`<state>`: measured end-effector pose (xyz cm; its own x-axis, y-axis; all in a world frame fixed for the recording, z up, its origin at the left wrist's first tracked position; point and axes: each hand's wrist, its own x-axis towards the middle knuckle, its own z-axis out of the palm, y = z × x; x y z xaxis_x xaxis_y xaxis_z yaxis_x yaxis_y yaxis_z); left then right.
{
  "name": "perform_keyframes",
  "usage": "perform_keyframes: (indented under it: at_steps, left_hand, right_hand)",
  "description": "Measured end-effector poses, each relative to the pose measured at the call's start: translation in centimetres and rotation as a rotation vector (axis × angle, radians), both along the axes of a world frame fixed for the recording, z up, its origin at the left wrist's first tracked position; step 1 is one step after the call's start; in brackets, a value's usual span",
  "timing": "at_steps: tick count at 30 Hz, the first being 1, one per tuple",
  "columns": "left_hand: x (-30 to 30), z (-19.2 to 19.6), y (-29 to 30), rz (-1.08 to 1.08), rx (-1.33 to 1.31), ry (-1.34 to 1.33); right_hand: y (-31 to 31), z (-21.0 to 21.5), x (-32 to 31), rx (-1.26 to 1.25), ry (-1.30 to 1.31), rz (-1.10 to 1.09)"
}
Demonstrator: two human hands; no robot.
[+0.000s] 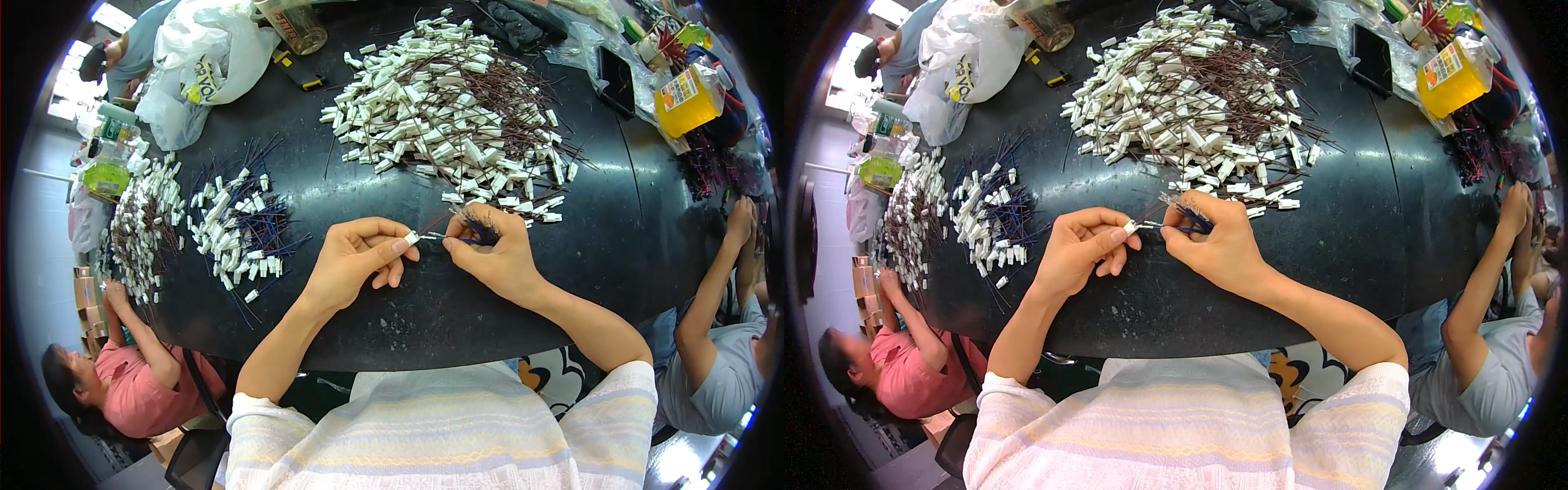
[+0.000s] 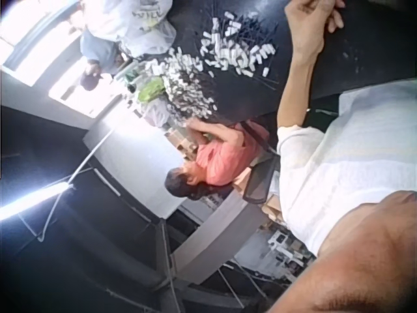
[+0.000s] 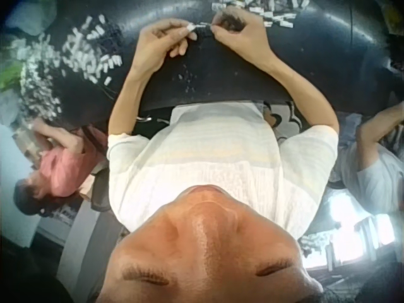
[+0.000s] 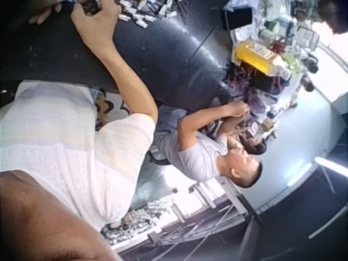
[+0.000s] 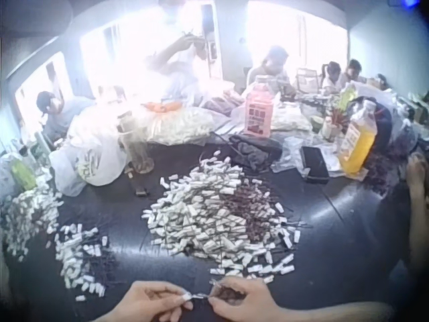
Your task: The person assembles small electronic components by manually combining white plastic connectors and wires into wiring harnesses or sensor modules.
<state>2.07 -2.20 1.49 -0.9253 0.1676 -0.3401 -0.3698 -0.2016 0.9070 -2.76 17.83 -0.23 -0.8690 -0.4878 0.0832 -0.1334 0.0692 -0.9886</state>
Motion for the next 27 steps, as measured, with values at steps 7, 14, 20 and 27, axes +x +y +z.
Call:
perform_keyframes:
  at_steps: [7,14,20,27]
  left_hand:
    - [0.2,-0.1,-0.3,-0.02,0.006,-0.01]
    - [0.5,0.6,-0.2,-0.075,-0.044,-0.038]
    - [1.2,1.9,0.4,-0.131,0.012,0.008]
    - [1.7,1.3,0.7,-0.116,0.017,0.025]
  right_hand:
    - [-0.4,0.8,0.4,0.106,0.068,-0.018]
    - [0.0,1.0,0.4,0.059,0.124,0.026]
    - [0.1,0.9,0.8,-0.064,0.131,0.12]
    - [-0.1,0.3,1.0,-0.116,0.18,0.095]
